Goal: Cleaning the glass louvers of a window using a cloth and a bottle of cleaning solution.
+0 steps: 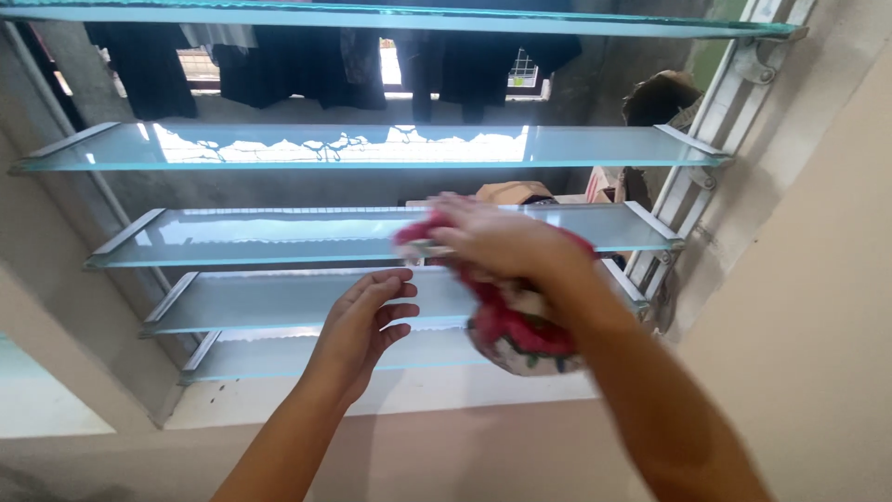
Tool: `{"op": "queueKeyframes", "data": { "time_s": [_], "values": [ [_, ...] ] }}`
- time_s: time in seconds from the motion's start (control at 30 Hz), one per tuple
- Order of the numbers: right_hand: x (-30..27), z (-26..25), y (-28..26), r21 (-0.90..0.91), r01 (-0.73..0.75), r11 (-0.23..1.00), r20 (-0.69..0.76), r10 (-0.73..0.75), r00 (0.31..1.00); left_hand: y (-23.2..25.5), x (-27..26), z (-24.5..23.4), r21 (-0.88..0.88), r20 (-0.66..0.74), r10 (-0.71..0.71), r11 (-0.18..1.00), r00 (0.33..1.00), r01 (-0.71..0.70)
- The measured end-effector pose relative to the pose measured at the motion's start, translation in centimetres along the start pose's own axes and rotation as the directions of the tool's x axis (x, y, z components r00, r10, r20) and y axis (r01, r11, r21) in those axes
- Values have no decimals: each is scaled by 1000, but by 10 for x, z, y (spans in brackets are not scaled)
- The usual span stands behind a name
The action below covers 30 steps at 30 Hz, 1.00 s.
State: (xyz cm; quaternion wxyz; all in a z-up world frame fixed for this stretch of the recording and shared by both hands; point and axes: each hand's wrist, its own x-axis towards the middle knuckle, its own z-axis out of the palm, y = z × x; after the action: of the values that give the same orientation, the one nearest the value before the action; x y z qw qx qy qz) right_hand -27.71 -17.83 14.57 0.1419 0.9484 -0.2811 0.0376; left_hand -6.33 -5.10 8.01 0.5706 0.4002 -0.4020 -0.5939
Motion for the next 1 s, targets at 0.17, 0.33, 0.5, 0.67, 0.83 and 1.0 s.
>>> {"op": "queueKeyframes", "data": {
  "time_s": [0.17,0.33,0.5,0.67,0.83,1.0],
  "values": [
    [-75,-18,55,331,-774,539,326,704,630,-3,6,1,37,24,9,999,1000,-10],
    [-76,-17,55,77,-779,623,186,758,625,-3,9,-1,41,10,7,999,1000,-8],
    [-4,-24,-9,226,-353,908,163,322,933,-4,14,-1,47,8,24,999,1000,-24],
    [-41,-25,-4,9,-73,997,-27,73,997,-1,16,-6,4,29,27,1000,999,-27],
    [-94,-19,67,356,-792,496,286,749,597,3,19,-19,12,-12,34,999,999,-34],
    [-77,-16,93,280,-920,275,469,797,381,1,18,-26,-23,-13,40,999,999,-40]
  ]
}}
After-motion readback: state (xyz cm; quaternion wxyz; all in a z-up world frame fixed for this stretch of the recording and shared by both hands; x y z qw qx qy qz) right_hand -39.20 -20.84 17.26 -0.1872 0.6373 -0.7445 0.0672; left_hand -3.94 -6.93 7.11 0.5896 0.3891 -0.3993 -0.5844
